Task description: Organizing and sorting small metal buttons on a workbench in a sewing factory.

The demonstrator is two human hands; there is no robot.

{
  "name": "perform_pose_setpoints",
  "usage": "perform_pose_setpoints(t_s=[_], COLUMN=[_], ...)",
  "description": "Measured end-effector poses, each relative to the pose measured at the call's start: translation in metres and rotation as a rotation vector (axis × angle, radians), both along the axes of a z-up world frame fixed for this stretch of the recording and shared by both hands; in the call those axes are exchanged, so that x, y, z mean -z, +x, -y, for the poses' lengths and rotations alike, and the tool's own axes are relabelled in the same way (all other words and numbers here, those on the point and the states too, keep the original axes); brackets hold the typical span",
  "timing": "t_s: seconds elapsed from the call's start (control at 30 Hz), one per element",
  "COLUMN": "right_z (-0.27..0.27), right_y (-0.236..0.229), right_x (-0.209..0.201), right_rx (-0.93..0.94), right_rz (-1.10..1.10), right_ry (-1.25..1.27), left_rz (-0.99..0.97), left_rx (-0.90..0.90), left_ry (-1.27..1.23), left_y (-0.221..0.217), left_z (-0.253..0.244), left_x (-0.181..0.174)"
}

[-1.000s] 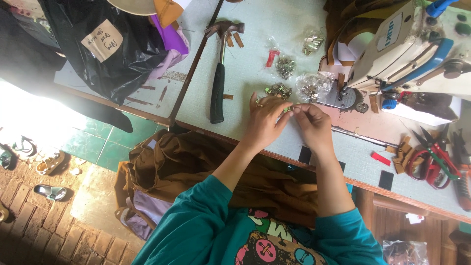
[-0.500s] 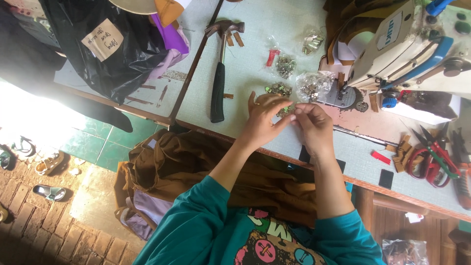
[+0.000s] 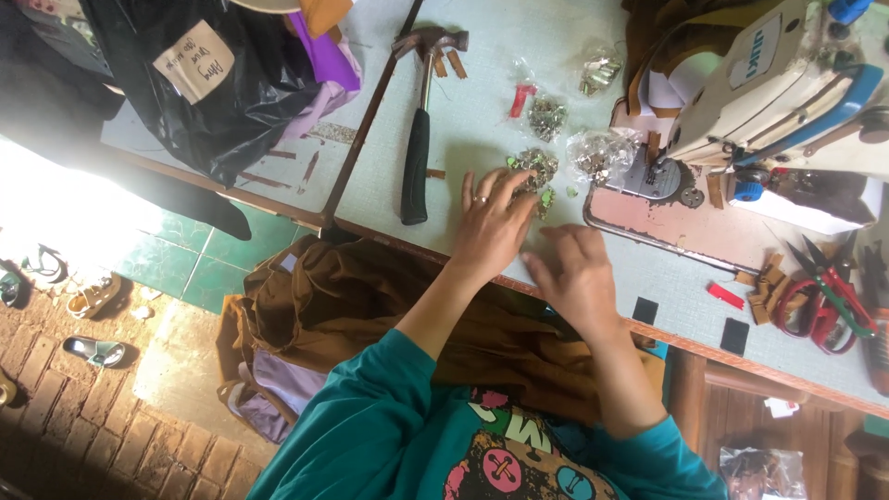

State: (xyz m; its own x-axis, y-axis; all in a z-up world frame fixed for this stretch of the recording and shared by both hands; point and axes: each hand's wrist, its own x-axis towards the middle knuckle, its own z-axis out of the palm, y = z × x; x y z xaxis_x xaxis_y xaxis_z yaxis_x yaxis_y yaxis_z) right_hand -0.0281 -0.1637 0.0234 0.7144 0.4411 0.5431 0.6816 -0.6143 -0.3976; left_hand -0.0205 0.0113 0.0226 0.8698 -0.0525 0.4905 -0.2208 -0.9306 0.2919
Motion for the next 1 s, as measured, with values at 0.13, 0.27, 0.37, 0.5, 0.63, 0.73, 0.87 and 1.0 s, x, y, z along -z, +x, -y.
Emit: perform_pose_setpoints(t_s=[0.13, 0.27, 0.37, 0.5, 0.63, 0.73, 0.87, 1.0], right_z=[-0.001, 0.007, -0.001, -0.008, -0.001, 0.009, 0.012, 0.014], right_y=[0.010, 0.032, 0.041, 0.052, 0.052, 0.045, 0.022, 0.018], right_x=[0.013, 0.013, 0.004, 0.026, 0.032, 0.023, -0.009, -0.005], right_rx=[0.014, 0.080, 0.026, 0.028, 0.014, 0.006, 0.078, 0.123], right_rz=[0.011, 0.010, 0.049, 0.072, 0.018, -0.139, -0.768, -0.846], right_ry=[-0.027, -0.018, -0.059, -0.102, -0.061, 0.198, 0.726, 0.915], left_rz=[0.056, 0.177, 0.170, 0.094, -0.009, -0.055, 0.036, 0.105], left_rx=[0.009, 0.060, 0.152, 0.189, 0.215, 0.207, 0.223, 0.161], left_ry=[-0.026, -0.147, -0.189, -0.077, -0.106, -0.107, -0.247, -0.208], left_y=[0.007, 0.004, -0.017, -0.032, -0.029, -0.024, -0.013, -0.010], left_z=[-0.006, -0.017, -0.018, -0.021, -0.023, -0.017, 0.007, 0.021], left_x=[0.015, 0.051, 0.041, 0.036, 0.034, 0.022, 0.011, -0.002])
